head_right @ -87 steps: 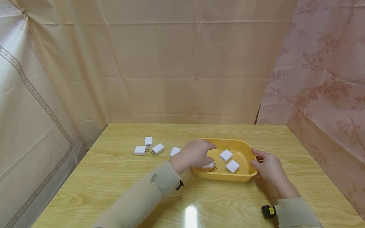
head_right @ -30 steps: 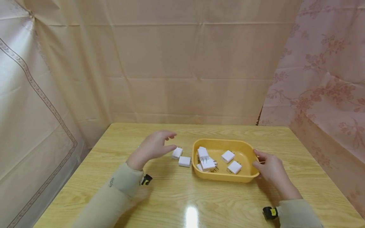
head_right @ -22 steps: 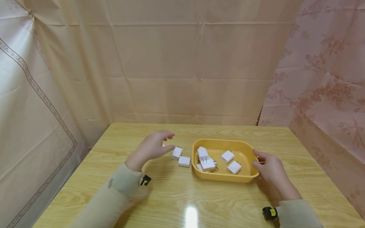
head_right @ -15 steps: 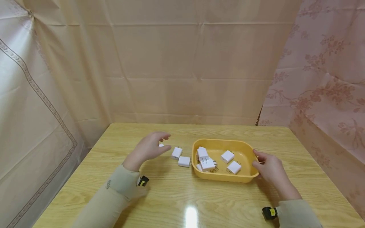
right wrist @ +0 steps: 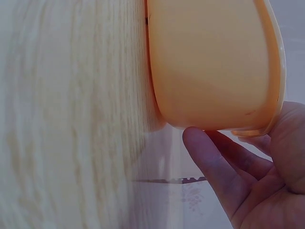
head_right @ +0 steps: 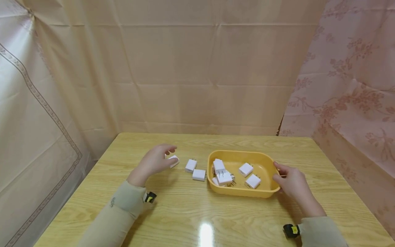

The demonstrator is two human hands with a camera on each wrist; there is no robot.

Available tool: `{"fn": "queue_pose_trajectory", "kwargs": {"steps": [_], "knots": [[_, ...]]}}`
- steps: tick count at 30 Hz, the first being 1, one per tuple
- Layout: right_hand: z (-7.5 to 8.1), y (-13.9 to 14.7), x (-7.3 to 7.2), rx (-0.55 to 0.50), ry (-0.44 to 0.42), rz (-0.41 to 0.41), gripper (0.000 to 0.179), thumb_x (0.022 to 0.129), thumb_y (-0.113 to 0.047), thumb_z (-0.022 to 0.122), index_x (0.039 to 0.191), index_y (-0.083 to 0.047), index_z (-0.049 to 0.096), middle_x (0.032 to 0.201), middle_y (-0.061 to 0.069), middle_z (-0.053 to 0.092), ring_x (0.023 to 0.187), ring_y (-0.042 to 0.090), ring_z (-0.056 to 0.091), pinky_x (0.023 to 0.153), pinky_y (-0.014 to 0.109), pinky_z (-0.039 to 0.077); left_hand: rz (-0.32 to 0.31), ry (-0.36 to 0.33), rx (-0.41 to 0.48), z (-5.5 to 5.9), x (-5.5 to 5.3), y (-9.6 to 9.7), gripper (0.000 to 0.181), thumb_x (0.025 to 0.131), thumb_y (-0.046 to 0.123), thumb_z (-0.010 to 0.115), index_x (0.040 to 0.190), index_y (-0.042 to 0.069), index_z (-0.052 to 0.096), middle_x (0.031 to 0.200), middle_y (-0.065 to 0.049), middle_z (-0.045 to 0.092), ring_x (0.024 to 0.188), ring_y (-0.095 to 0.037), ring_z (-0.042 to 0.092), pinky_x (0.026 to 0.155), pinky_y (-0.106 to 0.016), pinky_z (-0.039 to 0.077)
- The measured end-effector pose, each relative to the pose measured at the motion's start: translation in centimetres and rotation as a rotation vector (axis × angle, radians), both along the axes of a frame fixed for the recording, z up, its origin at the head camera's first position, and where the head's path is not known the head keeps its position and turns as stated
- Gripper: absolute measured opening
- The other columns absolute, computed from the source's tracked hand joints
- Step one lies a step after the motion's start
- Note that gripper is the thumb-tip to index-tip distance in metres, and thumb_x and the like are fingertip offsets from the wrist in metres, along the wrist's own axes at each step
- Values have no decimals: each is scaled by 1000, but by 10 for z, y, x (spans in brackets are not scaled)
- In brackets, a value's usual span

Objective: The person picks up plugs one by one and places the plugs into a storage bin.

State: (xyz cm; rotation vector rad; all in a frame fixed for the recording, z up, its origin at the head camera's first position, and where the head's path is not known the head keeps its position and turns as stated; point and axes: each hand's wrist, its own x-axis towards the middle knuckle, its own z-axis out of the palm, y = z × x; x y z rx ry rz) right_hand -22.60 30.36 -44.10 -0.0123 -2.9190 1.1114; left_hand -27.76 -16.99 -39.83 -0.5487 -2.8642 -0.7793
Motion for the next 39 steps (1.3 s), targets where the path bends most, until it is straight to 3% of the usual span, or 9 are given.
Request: {"fn": "queue_pose_trajectory", "kwargs": {"steps": [19,26,30,34,39], "knots": [[-3,1,1,-8,37,16,59,95,-8,60,148,8,43,121,39,59,88,31,67,57,33,59,41,-12,15,-12,-5,-16,48,93,27,73,136,9,65,125,-6,69,109,-25,65,87,-45,54],[-3,0,2,-26,39,11,59,95,-8,59,149,7,42,121,39,60,87,29,67,57,34,59,91,-23,-12,-18,-12,-25,49,92,27,72,136,8,65,123,-6,69,112,-26,65,93,-46,52],[-3,0,1,-27,36,5,59,94,-8,59,149,7,42,121,38,60,87,29,67,57,34,59,106,-65,2,-22,-15,-32,50,93,27,72,138,7,63,128,-8,67,119,-28,62,98,-48,49],[-3,0,1,-29,36,4,59,95,-8,59,149,6,43,122,38,60,88,30,67,57,35,59,110,-102,21,-25,-17,-37,52,91,25,73,138,5,63,136,-11,63,125,-31,58,104,-50,46],[-2,0,2,-35,29,3,59,95,-8,59,149,7,42,122,38,60,89,30,66,58,34,59,101,-99,3,-30,-19,-41,50,89,22,75,134,1,65,138,-17,61,127,-36,56,106,-52,43]]}}
